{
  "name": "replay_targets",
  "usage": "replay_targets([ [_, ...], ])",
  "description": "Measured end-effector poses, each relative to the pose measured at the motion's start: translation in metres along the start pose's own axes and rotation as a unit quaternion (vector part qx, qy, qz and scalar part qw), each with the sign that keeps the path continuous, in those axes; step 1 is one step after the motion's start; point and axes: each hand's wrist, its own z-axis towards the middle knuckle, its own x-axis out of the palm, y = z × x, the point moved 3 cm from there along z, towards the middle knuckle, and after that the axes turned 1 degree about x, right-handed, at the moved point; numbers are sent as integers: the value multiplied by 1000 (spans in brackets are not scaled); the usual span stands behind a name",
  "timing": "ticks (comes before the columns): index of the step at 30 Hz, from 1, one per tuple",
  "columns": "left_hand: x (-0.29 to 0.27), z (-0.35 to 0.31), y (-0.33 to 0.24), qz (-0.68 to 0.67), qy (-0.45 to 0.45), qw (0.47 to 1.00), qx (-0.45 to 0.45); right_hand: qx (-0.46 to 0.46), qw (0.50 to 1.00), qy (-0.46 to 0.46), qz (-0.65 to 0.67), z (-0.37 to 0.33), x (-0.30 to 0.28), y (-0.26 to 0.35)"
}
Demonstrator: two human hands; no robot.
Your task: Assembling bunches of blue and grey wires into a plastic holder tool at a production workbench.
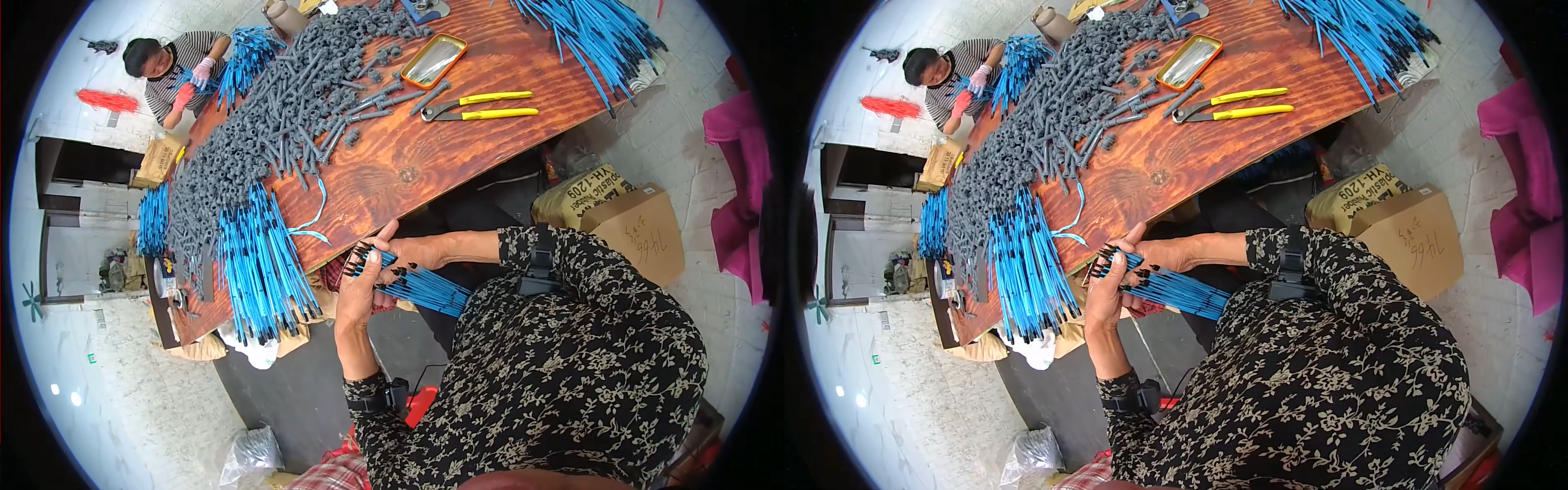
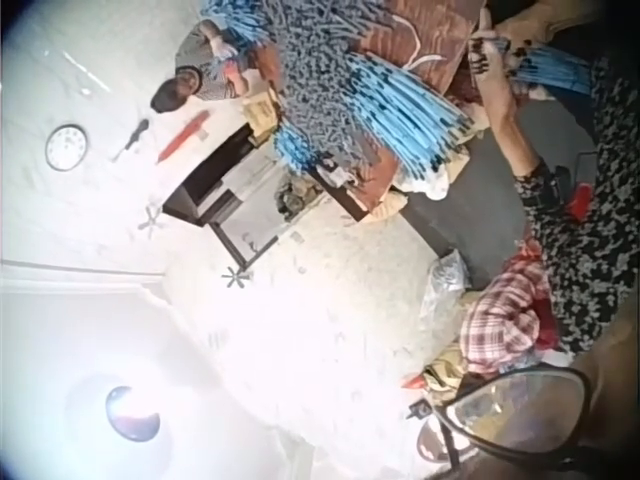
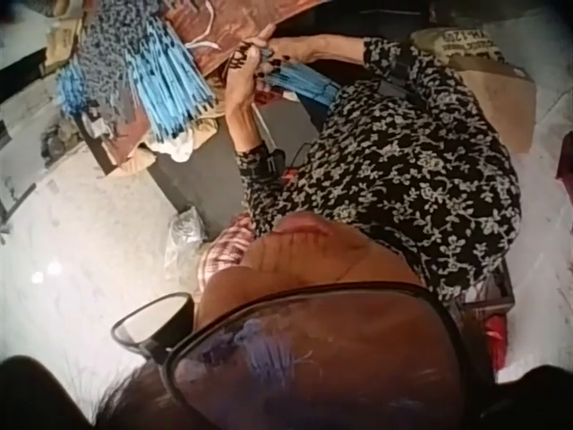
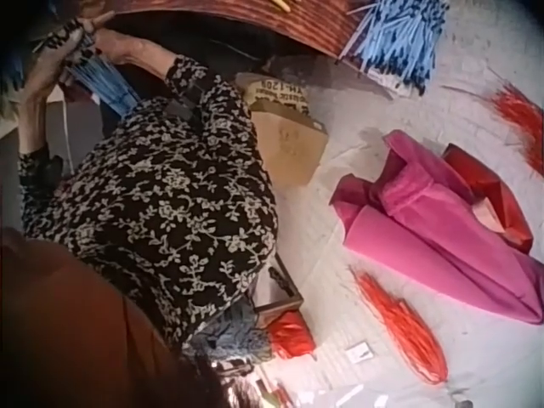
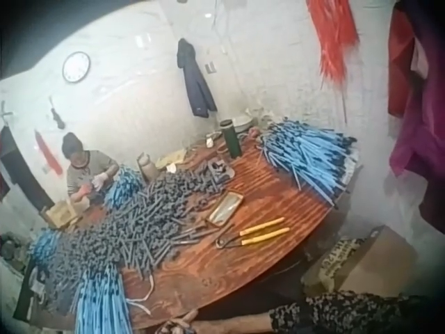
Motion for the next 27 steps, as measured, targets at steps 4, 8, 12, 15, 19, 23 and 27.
replay_targets([
  [4, -6, 1, 4, -21, 13, 1000, -16, 15, 997, 47, 58, 2, 5, 3],
  [8, -9, 6, 11, -62, 27, 998, -19, -20, 999, 10, 40, 3, -5, -7],
  [12, -9, 14, 16, -76, 24, 997, -14, -29, 999, -18, -5, 4, -15, -18],
  [15, -6, 16, 19, -71, 13, 997, -21, -31, 998, 4, 56, 3, -17, -19],
  [19, -8, 18, 13, -53, 2, 998, -40, -15, 995, 15, 102, 2, -16, -17],
  [23, -8, 14, 9, -53, 10, 997, -55, -65, 998, 11, 19, 4, -14, -13],
  [27, -6, 19, 9, -42, 21, 998, -37, -76, 997, 21, -13, 13, -22, -19],
])
